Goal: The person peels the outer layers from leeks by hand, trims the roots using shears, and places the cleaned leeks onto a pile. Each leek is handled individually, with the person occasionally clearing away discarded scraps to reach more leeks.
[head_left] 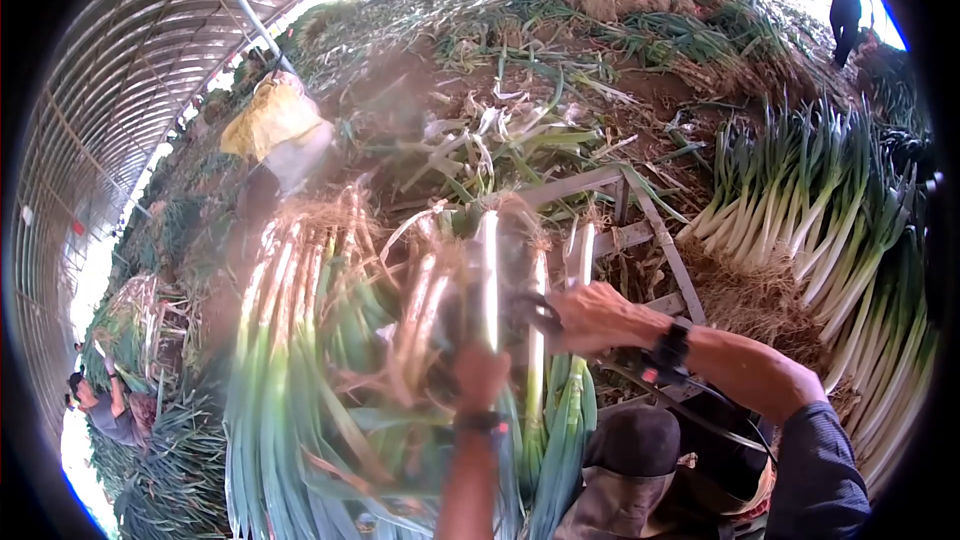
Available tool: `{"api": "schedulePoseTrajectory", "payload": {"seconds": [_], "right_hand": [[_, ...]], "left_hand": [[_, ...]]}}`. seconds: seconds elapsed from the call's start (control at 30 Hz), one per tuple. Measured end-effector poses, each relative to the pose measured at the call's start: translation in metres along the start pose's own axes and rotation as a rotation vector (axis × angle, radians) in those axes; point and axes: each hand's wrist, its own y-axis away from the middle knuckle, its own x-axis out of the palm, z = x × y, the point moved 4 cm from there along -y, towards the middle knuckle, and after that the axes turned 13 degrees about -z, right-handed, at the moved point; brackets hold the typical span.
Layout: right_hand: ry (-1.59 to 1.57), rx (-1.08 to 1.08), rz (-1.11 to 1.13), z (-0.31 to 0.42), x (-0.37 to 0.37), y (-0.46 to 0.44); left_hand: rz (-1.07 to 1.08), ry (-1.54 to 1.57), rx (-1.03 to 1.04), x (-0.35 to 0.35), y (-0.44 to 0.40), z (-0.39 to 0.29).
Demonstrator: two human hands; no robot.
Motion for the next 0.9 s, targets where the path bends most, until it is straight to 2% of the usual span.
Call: {"api": "schedulePoseTrajectory", "payload": {"seconds": [0.03,0.13,0.17,0.27,0.37,0.4,0.5,0.6,0.63,0.67,0.73,0.8,0.9], "right_hand": [[-0.025,-0.019,0.039,0.008,-0.004,0.019],[0.011,-0.106,0.125,0.026,-0.02,0.066],[-0.054,-0.148,0.081,0.028,-0.024,0.076],[0.005,-0.122,-0.055,0.016,-0.023,0.088],[0.086,-0.085,0.044,0.019,-0.022,0.09],[0.106,-0.092,0.071,0.02,-0.02,0.09],[0.05,-0.177,0.016,0.026,-0.005,0.089],[-0.023,-0.222,0.035,0.048,-0.009,0.095],[-0.056,-0.274,0.015,0.053,-0.008,0.097],[-0.087,-0.326,-0.005,0.057,-0.007,0.1],[-0.07,-0.3,0.128,0.072,0.007,0.102],[-0.016,-0.283,0.248,0.084,0.014,0.103],[-0.049,-0.324,0.208,0.106,0.0,0.11]], "left_hand": [[-0.09,0.03,0.071,0.008,-0.003,0.01],[-0.076,-0.114,0.185,0.011,-0.005,0.015],[-0.138,-0.151,0.213,0.012,0.001,0.014],[-0.224,-0.194,0.363,0.03,0.025,0.018],[-0.385,-0.076,0.449,0.049,0.049,0.021],[-0.45,-0.066,0.55,0.052,0.057,0.02],[-0.137,-0.177,0.471,0.029,0.088,0.015],[-0.417,-0.095,0.63,-0.002,0.097,0.038],[-0.555,-0.063,0.537,-0.018,0.104,0.052],[-0.594,-0.129,0.488,-0.038,0.106,0.063],[-0.71,-0.279,0.433,-0.088,0.113,0.067],[-0.57,-0.378,0.414,-0.113,0.117,0.068],[-0.427,-0.474,0.487,-0.121,0.122,0.064]]}}
